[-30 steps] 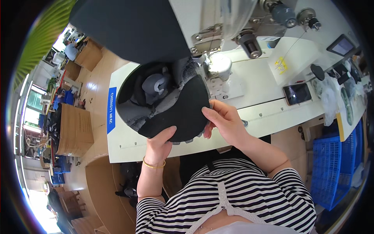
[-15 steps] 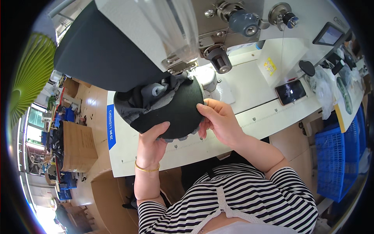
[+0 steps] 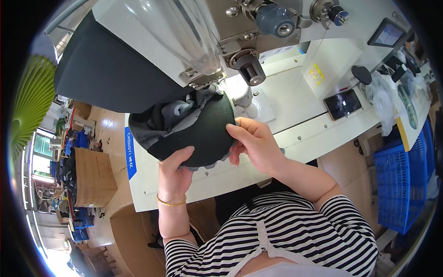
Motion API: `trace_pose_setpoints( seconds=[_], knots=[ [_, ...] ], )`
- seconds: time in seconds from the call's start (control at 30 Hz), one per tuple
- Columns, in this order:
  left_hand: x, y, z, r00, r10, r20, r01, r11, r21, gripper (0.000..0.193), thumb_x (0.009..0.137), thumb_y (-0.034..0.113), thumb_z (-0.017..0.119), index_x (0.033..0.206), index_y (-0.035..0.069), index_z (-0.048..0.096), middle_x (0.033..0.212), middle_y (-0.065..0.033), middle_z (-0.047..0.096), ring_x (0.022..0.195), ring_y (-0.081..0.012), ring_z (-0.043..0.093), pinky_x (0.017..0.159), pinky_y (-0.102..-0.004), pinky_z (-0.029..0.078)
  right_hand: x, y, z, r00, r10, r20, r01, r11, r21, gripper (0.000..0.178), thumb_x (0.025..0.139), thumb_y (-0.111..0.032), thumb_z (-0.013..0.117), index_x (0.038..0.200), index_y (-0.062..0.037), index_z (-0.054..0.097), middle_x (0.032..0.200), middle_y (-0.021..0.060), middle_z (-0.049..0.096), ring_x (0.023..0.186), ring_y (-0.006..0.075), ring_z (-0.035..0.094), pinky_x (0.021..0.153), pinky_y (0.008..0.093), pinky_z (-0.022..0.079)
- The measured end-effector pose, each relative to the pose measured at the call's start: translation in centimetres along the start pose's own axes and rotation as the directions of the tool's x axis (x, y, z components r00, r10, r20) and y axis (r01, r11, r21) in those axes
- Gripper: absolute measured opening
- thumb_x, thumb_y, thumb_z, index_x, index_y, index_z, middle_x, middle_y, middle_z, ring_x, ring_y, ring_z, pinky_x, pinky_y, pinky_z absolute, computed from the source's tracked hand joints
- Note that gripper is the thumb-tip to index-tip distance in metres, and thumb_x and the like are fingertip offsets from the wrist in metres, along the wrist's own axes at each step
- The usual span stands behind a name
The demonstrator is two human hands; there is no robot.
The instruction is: Sewing and assembling shoe components using an industrial sewing machine and handling material from boxes.
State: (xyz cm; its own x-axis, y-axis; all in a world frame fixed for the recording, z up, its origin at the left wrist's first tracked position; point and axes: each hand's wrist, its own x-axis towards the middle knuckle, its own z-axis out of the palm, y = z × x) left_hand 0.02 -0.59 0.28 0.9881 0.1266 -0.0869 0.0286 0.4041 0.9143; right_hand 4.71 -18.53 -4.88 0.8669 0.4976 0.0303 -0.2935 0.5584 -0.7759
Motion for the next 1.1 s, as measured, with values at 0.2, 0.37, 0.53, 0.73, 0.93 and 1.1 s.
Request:
trace_pose_setpoints(
  seconds=[0.2,0.37,0.53,0.73,0.93,1.1],
  knots=[
    [-0.2,0.0,0.0,0.999,-0.028,-0.031,0.027,0.999,-0.026,0.026,0.080,0.001,0.053,0.105,-0.005,0.058,0.094,-0.0144,0.067,0.073,-0.0236,0.067,0.057,-0.0315,0.054,-0.1,-0.1,0.0,1.000,-0.009,0.001,0.009,1.000,0.008,0.024,0.098,-0.021,0.049,0.089,0.0010,0.055,0.072,0.0086,0.062,0.051,0.0150,0.059,0.046,0.0258,0.048],
    [-0.3,-0.2,-0.2,0.998,-0.030,0.063,0.034,0.998,-0.062,0.037,0.081,-0.005,0.048,0.117,-0.009,0.054,0.113,-0.0183,0.061,0.102,-0.0278,0.062,0.089,-0.0361,0.051,-0.3,-0.3,-0.2,1.000,0.002,-0.011,-0.002,1.000,0.003,0.024,0.098,-0.020,0.048,0.089,0.0008,0.055,0.072,0.0083,0.061,0.051,0.0146,0.059,0.045,0.0256,0.048],
    [0.2,-0.2,0.1,0.999,-0.029,0.036,0.031,0.998,-0.061,0.036,0.081,-0.003,0.050,0.117,-0.008,0.054,0.109,-0.0167,0.063,0.095,-0.0269,0.064,0.078,-0.0367,0.053,0.2,-1.0,0.0,1.000,0.000,-0.006,0.000,0.999,-0.049,0.025,0.098,-0.021,0.048,0.089,0.0011,0.055,0.072,0.0088,0.062,0.052,0.0142,0.059,0.046,0.0250,0.048],
    [0.5,-0.6,-1.9,0.992,-0.028,0.123,0.036,0.998,-0.058,0.039,0.081,-0.003,0.050,0.120,-0.008,0.052,0.115,-0.0166,0.061,0.103,-0.0265,0.061,0.089,-0.0359,0.050,-0.6,-0.5,0.1,1.000,0.007,0.015,-0.006,0.997,-0.081,0.026,0.099,-0.022,0.047,0.087,0.0012,0.054,0.073,0.0092,0.061,0.056,0.0159,0.061,0.050,0.0268,0.050],
    [1.1,-1.0,-1.8,0.981,0.035,0.189,-0.023,0.998,-0.064,0.042,0.082,0.001,0.054,0.123,-0.007,0.049,0.119,-0.0161,0.059,0.108,-0.0262,0.059,0.093,-0.0372,0.047,-0.7,0.2,0.4,0.999,-0.046,0.009,0.046,0.998,-0.030,0.026,0.099,-0.022,0.048,0.087,0.0008,0.053,0.075,0.0117,0.063,0.059,0.0179,0.062,0.053,0.0285,0.051],
    [1.9,-0.8,-1.8,0.961,0.044,0.272,-0.039,0.999,-0.024,0.046,0.083,0.000,0.055,0.128,-0.003,0.046,0.124,-0.0136,0.055,0.116,-0.0266,0.053,0.098,-0.0396,0.042,0.3,-0.1,0.3,0.999,-0.052,0.002,0.052,0.998,-0.043,0.027,0.098,-0.023,0.048,0.087,0.0010,0.053,0.076,0.0115,0.062,0.059,0.0178,0.062,0.054,0.0281,0.051]
  ],
)
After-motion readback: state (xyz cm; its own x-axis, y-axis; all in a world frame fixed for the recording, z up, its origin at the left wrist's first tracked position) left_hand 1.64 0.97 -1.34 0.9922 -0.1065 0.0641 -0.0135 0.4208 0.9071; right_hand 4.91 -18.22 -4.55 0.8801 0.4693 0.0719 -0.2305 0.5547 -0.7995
